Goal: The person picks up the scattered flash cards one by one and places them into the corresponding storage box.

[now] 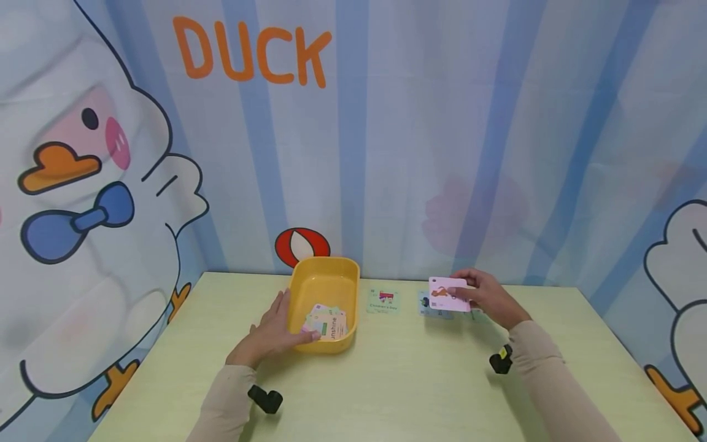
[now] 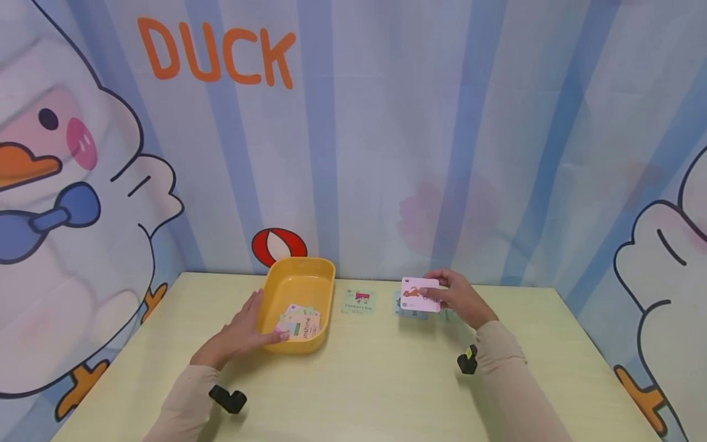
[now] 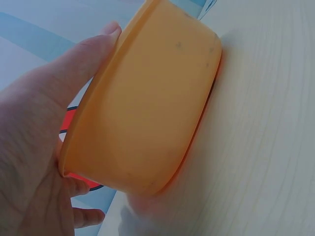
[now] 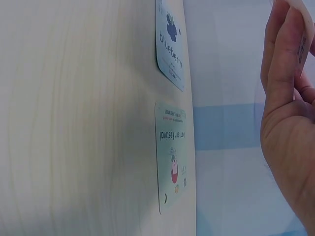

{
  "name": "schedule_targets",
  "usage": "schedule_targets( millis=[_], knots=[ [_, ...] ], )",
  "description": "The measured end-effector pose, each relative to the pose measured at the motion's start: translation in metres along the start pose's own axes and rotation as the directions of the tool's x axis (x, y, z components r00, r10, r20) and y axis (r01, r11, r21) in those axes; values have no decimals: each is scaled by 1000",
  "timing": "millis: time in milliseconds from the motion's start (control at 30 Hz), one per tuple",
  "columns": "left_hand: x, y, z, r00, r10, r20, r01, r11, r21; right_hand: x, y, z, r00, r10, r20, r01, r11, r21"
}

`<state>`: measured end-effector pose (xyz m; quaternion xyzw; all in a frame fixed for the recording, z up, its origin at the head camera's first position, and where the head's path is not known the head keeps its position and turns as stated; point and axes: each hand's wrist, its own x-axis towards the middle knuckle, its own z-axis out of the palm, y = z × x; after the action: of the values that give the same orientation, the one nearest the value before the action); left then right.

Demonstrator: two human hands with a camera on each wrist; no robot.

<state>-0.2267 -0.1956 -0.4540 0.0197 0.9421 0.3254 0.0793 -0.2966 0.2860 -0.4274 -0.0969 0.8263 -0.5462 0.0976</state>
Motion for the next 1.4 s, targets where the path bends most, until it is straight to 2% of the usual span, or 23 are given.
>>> schedule_targets(
  millis=[633, 1000, 1400],
  knots=[
    [-2, 0, 1, 1000, 4, -3, -4, 1000, -9, 4, -4, 11, 1000, 5, 2, -5, 999, 33],
    [-4, 0, 1, 1000, 1, 7, -1, 1000, 9, 7, -4, 17, 999, -25, 25, 23, 997, 76],
    [0, -1, 1, 1000, -4, 0, 4, 1000, 10, 13, -7, 26, 999, -37, 18, 36, 997, 72]
  ],
)
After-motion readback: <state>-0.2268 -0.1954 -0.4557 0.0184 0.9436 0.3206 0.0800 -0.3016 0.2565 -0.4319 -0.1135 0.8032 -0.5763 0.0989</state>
